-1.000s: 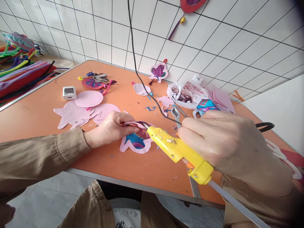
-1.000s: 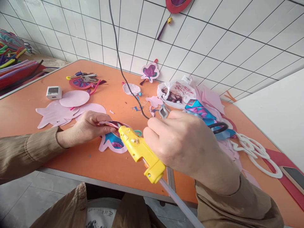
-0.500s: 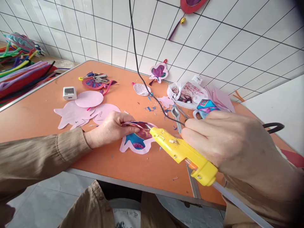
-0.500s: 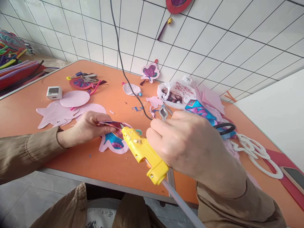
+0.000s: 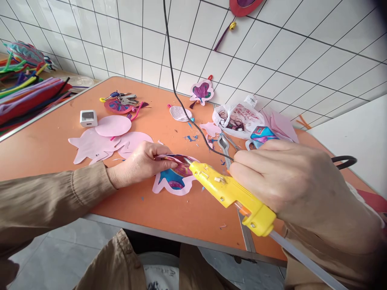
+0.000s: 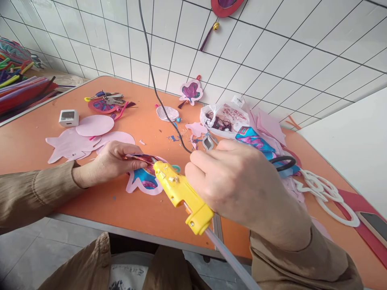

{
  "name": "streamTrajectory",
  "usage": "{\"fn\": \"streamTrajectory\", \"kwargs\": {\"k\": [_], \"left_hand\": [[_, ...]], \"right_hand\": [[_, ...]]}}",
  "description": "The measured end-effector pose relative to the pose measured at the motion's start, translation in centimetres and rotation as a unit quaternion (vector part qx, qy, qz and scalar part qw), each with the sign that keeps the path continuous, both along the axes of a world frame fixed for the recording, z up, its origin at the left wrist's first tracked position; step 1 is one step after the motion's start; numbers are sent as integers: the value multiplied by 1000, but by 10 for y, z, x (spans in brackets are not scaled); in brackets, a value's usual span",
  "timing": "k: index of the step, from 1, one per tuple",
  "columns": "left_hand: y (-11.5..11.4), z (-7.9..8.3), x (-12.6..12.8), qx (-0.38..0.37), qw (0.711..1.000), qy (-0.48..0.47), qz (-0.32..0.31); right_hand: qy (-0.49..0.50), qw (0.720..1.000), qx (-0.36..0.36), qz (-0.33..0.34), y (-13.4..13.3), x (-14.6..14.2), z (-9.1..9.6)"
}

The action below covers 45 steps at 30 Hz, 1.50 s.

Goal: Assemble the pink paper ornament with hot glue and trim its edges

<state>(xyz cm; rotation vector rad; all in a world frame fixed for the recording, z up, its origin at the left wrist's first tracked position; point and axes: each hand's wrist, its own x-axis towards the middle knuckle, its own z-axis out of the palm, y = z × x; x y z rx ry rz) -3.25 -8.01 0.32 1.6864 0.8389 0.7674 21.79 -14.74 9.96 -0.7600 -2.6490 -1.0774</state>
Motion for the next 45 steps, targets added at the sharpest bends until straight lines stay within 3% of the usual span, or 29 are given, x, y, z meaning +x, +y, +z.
{"fn": "streamTrajectory", "kwargs": {"k": [11, 21, 31, 39, 45], "left_hand": [[1, 0, 0, 29, 999, 10, -10], [-2, 2, 0, -32, 999, 3, -16], [-1, 4, 2, -12, 1000, -10, -20], [-2, 3, 1, -9, 1000, -2, -3], [-3, 5, 2, 33, 999, 9, 38]], "right_hand": [[-8, 1000, -3, 3, -1, 4, 0], [-9, 1000, -1, 0, 1, 3, 1], [-10, 1000, 2, 9, 3, 1, -2], [7, 999, -34, -8, 0, 4, -3], [-19, 999, -26, -24, -2, -1, 1]]}}
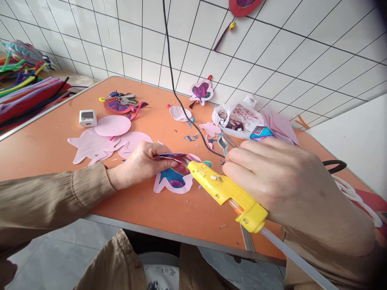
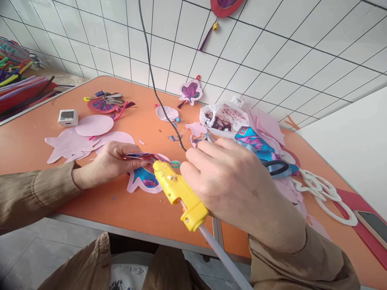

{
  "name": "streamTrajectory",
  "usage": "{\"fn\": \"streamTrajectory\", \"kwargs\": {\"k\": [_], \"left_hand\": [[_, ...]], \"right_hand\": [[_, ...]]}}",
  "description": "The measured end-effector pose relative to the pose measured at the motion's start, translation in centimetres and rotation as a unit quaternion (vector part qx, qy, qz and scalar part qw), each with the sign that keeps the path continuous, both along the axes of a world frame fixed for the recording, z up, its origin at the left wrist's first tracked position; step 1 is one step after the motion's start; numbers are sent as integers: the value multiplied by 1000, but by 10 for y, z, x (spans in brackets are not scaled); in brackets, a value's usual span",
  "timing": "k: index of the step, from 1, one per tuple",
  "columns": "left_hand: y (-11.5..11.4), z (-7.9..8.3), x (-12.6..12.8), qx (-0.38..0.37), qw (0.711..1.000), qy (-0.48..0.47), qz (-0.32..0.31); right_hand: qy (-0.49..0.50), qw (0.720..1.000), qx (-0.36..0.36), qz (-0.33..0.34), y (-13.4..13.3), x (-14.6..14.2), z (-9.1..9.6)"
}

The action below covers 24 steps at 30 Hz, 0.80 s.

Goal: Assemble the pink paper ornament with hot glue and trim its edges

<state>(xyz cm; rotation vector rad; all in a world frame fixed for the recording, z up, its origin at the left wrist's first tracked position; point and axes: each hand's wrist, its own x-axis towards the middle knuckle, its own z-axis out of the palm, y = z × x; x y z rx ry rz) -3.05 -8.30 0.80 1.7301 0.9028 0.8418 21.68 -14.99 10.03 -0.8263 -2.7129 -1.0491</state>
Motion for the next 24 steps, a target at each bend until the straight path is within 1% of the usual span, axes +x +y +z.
{"fn": "streamTrajectory", "kwargs": {"k": [3, 7, 9, 15, 20, 24], "left_hand": [[-2, 1, 0, -14, 1000, 3, 5], [-3, 2, 1, -25, 999, -20, -25], [-2, 2, 2, -24, 999, -25, -29], [-1, 1, 2, -19, 1000, -8, -15], [0, -1, 1, -46, 999, -10, 0], [2, -2, 1, -59, 998, -12, -1]], "right_hand": [[0, 1000, 22, -3, -1, -2, 0], [4, 999, 37, 5, 0, -3, -2], [6, 999, 37, 8, 2, -3, -4], [10, 999, 41, 16, 6, -4, -5], [4, 1000, 29, 9, 5, -3, -3], [0, 1000, 23, -1, 5, -2, -5]]}}
